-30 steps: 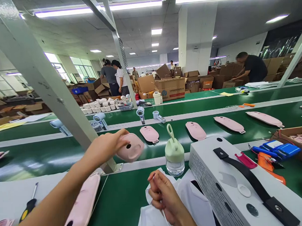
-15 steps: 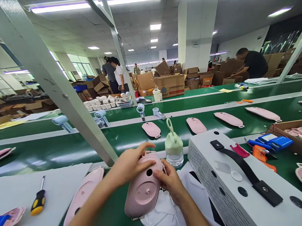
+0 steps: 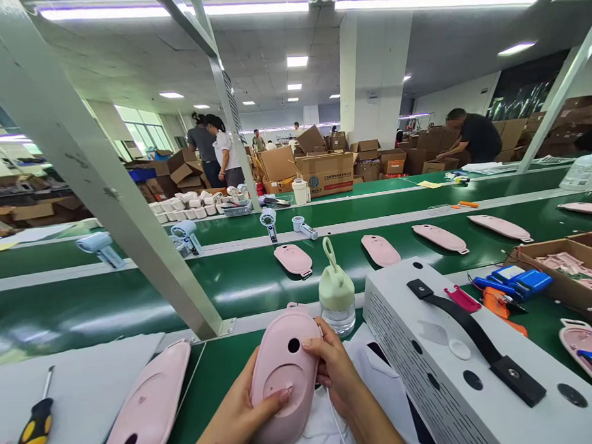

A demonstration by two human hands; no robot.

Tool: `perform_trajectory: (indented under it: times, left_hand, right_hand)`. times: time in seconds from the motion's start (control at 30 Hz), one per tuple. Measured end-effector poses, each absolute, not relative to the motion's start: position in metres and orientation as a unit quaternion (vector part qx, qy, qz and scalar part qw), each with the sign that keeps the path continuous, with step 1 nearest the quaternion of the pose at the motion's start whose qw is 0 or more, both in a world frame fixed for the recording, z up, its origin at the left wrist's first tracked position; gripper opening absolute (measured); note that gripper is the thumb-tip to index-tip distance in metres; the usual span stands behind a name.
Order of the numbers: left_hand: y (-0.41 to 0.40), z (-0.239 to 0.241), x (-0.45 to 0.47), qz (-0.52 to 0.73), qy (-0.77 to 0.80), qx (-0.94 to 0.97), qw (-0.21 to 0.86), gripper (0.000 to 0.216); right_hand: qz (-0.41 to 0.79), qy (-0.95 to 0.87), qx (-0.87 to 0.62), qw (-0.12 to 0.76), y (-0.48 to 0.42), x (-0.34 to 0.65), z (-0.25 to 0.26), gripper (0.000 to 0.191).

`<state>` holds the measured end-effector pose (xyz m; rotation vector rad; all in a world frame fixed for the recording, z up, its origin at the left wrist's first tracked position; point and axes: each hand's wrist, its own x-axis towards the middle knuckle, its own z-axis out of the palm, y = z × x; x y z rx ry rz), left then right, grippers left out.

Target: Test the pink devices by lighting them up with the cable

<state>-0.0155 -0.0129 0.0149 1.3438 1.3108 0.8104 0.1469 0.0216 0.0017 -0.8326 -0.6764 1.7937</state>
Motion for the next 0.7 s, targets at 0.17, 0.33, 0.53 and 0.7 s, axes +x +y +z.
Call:
perform_trajectory:
  times: [0.17, 0.33, 0.53, 0.7]
  left_hand:
    - [-0.0123, 0.0108, -0.0211, 0.324, 0.551, 0.564, 0.523, 0.083]
    - [-0.0137, 0.0134, -0.0221, 0.322, 0.558, 0.559, 0.522, 0.081]
    - [-0.0138, 0.0185, -0.0186, 0.321, 0.551, 0.566, 0.523, 0.081]
    - [-0.0140, 0.0161, -0.0191, 0.324, 0.556, 0.557, 0.525, 0.080]
  right_hand:
    - [0.748, -0.278, -0.351, 0.491, 0.0201, 0.1447, 0.0023, 0.028]
    - [0.744, -0.277, -0.350, 0.497, 0.0207, 0.1436, -0.0007, 0.030]
    - [0.740, -0.283, -0.356, 0.496, 0.0207, 0.1433, -0.0048, 0.032]
    - [0.740, -0.272, -0.363, 0.496, 0.0195, 0.1435, -0.0018, 0.032]
